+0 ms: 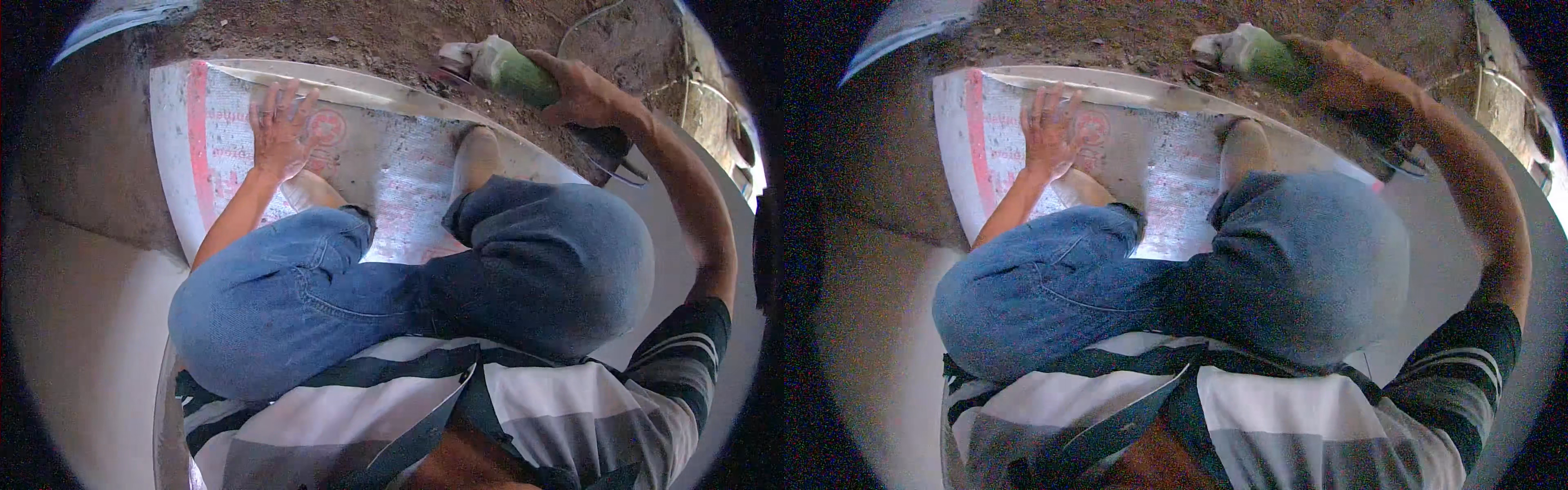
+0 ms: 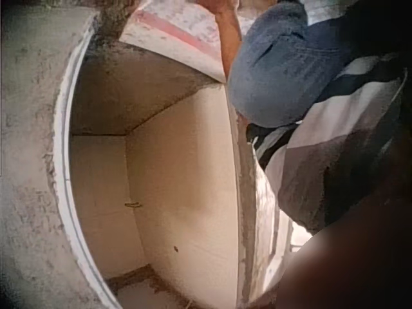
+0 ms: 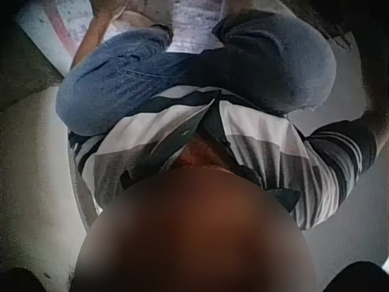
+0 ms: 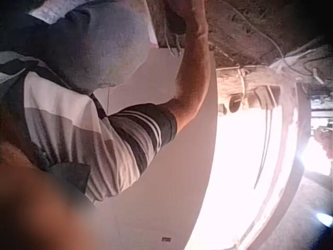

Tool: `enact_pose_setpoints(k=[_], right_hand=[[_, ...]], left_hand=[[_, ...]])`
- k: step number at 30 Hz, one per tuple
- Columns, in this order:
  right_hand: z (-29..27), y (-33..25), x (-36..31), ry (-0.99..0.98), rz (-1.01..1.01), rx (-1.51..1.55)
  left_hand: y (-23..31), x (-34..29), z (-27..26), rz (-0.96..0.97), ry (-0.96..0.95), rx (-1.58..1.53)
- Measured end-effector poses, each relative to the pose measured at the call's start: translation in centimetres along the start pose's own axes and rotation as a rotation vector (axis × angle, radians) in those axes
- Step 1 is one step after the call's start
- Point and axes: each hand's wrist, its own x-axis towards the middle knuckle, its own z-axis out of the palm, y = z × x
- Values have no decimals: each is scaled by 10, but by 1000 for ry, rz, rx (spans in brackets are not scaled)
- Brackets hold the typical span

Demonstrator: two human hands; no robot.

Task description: Grinding the edge of a concrete or stone block using a handheld angle grinder.

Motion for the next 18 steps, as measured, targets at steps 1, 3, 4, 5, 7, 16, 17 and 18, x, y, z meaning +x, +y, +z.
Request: enact_pose_setpoints(k=[1, 3, 4, 5, 7, 16, 17, 18], right_hand=[[1, 3, -3, 21, -54, 26], [1, 8, -7, -112, 197, -95], [1, 12, -10, -109, 205, -99], [3, 15, -13, -85, 107, -66], [3, 22, -16, -71, 19, -37], [-1, 31, -14, -126, 38, -280], [-2, 28, -12, -146, 70, -208], [-2, 26, -11, -166, 102, -136]], left_hand=[[-1, -1, 1, 9, 13, -8], [-4, 0, 2, 22, 34, -18], [-4, 0, 3, 25, 40, -30], [-4, 0, 4, 26, 44, -47], [-5, 1, 6, 27, 55, -59], [-3, 2, 7, 31, 93, -56], [-3, 2, 7, 25, 79, -57], [-3, 2, 6, 18, 66, -57]])
